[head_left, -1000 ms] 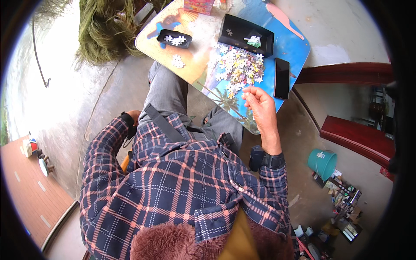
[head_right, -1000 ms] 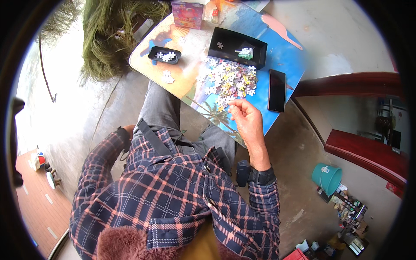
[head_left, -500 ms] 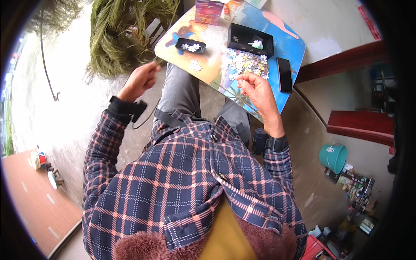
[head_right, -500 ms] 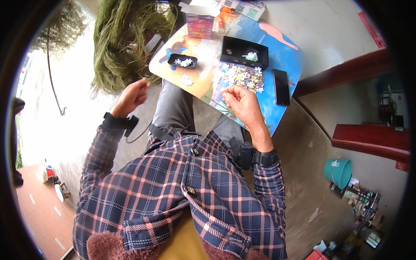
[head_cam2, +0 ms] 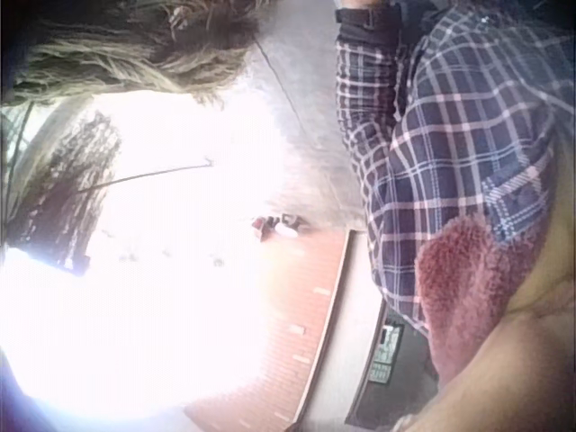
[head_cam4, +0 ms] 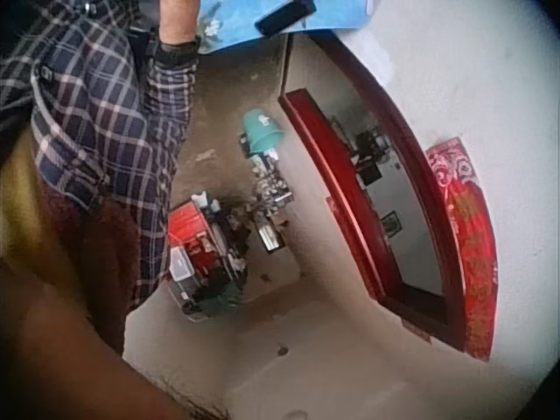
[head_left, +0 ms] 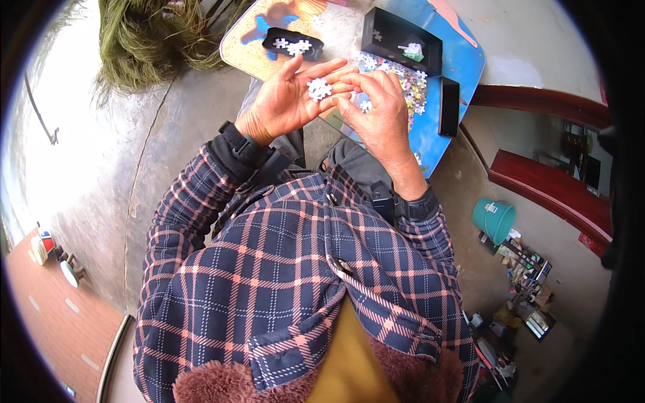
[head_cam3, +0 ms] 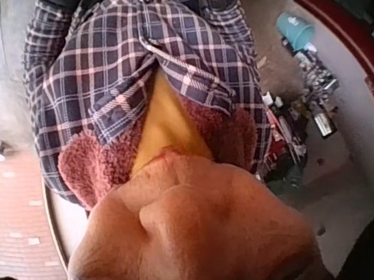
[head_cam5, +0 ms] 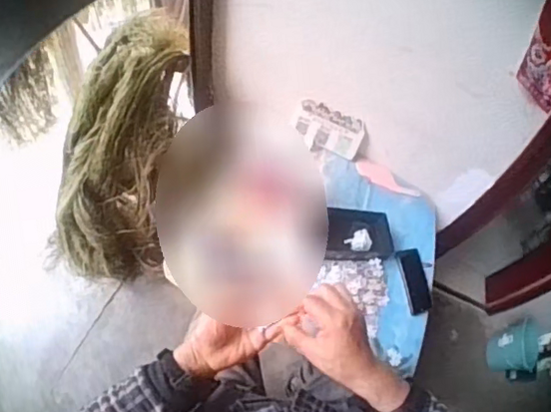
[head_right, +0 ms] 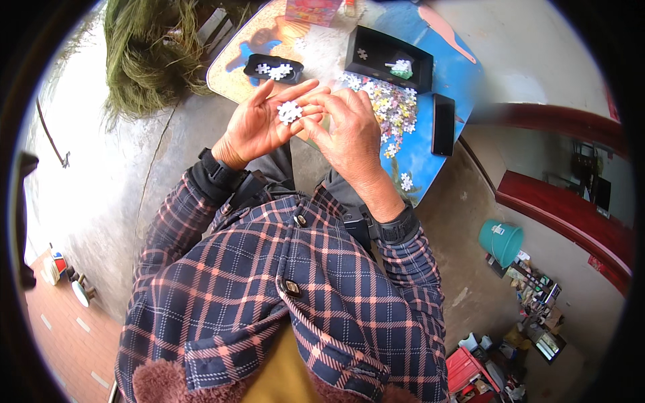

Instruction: The person sits on the floor and assembles a jigsaw puzzle by hand. They pick up individual pieces, fit them together, and occasionally place completed sections on the table.

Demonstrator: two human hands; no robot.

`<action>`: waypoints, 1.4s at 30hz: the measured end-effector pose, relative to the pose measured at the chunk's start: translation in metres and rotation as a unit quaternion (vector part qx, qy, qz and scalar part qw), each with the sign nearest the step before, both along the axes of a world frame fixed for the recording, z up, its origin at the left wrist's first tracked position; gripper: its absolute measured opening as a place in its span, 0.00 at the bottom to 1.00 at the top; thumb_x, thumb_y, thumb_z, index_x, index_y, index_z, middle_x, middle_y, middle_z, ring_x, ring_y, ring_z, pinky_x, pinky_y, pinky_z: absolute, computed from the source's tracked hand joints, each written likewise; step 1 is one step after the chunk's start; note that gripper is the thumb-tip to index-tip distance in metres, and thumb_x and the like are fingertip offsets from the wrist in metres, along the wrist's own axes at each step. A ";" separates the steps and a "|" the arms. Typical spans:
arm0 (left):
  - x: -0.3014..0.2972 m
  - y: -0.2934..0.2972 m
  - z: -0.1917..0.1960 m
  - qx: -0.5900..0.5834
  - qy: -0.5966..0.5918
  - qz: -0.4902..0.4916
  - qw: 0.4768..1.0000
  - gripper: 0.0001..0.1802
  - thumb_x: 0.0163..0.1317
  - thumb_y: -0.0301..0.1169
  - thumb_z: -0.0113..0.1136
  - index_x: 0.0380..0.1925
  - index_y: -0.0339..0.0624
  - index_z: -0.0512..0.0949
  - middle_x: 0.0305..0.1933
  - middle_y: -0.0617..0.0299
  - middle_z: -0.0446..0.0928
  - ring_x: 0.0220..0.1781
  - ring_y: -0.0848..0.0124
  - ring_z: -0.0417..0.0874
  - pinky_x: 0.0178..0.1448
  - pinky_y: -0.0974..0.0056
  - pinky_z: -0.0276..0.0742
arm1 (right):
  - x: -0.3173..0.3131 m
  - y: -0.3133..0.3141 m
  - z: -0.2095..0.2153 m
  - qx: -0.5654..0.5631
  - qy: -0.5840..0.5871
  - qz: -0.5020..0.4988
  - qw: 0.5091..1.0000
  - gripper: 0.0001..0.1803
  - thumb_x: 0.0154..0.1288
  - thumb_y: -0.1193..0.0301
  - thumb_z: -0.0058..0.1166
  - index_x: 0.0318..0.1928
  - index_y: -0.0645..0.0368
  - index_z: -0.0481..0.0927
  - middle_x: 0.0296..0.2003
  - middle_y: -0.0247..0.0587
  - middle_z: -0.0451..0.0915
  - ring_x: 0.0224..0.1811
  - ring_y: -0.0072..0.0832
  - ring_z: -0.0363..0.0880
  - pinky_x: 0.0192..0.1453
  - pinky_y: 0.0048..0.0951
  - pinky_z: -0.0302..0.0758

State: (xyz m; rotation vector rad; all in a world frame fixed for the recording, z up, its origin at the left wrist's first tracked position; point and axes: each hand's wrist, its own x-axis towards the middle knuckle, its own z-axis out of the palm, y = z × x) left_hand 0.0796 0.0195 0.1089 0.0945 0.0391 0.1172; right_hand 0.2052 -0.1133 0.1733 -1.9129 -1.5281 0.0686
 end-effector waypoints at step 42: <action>-0.069 -0.009 -0.040 0.080 0.222 0.049 0.970 0.28 0.73 0.40 0.42 0.60 0.23 0.66 0.56 0.42 0.75 0.54 0.55 0.80 0.60 0.61 0.78 | 0.003 0.035 -0.091 -0.063 0.048 0.019 0.997 0.09 0.52 0.73 0.61 0.36 0.59 0.81 0.34 0.41 0.80 0.41 0.41 0.76 0.46 0.38 0.74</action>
